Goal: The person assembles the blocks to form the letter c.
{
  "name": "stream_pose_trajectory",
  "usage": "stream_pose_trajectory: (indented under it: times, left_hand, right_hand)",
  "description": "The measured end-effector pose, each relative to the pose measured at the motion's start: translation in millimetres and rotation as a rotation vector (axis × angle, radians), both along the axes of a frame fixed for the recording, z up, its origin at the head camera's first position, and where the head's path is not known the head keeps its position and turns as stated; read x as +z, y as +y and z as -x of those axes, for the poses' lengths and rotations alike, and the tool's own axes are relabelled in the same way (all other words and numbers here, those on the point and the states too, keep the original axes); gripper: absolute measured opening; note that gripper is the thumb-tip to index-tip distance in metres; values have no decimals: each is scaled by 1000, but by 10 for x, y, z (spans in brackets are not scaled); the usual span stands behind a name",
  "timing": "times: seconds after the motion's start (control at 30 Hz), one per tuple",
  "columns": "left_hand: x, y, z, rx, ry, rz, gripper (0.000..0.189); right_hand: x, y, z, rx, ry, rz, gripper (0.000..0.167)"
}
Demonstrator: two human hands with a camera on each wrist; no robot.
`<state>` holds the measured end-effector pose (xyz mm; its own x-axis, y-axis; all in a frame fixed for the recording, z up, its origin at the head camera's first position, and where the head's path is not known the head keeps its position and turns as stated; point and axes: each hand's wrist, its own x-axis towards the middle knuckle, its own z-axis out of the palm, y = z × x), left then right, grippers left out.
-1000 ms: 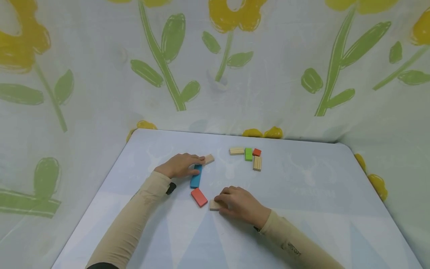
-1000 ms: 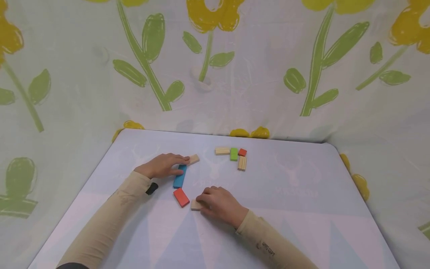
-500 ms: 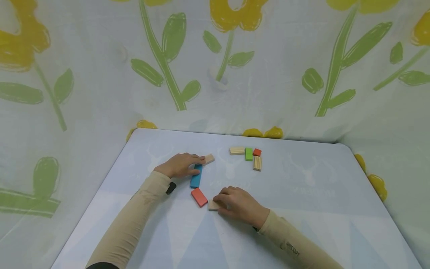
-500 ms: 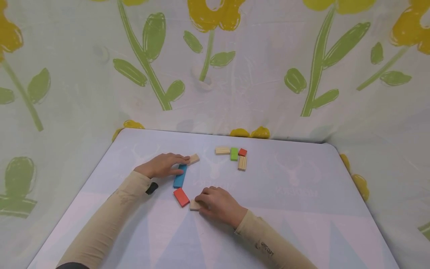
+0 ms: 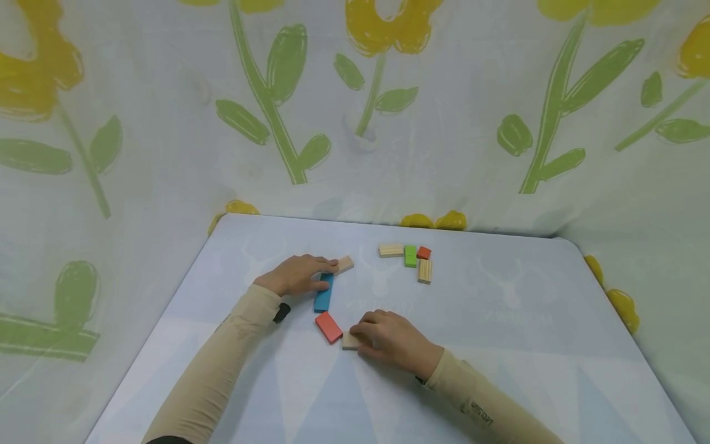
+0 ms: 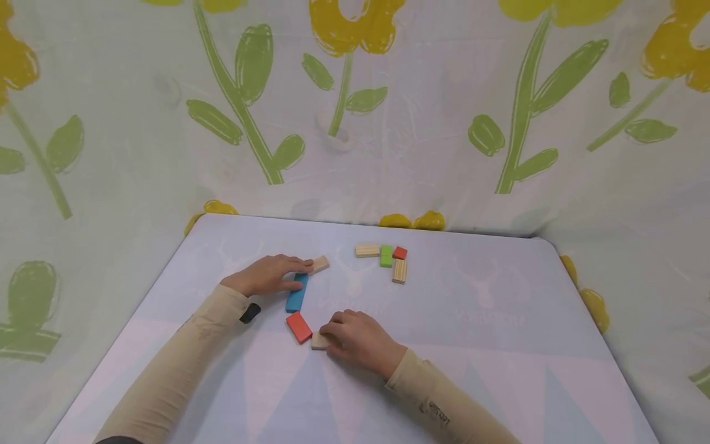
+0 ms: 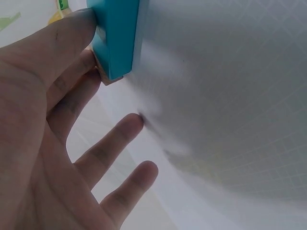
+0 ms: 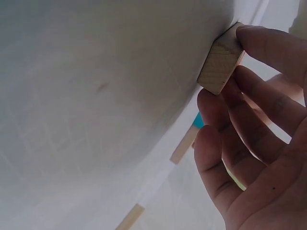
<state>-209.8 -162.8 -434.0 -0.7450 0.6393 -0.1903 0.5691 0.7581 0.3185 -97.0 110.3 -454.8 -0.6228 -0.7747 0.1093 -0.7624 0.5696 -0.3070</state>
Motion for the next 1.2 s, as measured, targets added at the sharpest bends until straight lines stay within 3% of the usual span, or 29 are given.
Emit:
stream_pose_trajectory:
  times: [0.5,1.2]
  left_hand:
    - [14,-3,-14,-8,-3,-12,54]
    - [-12,-6,-1,-3,1,-19,55]
  right_hand:
    - [-46,9,-4,15,32,21,32]
    - [-19,66,20,-28,-45,43,31]
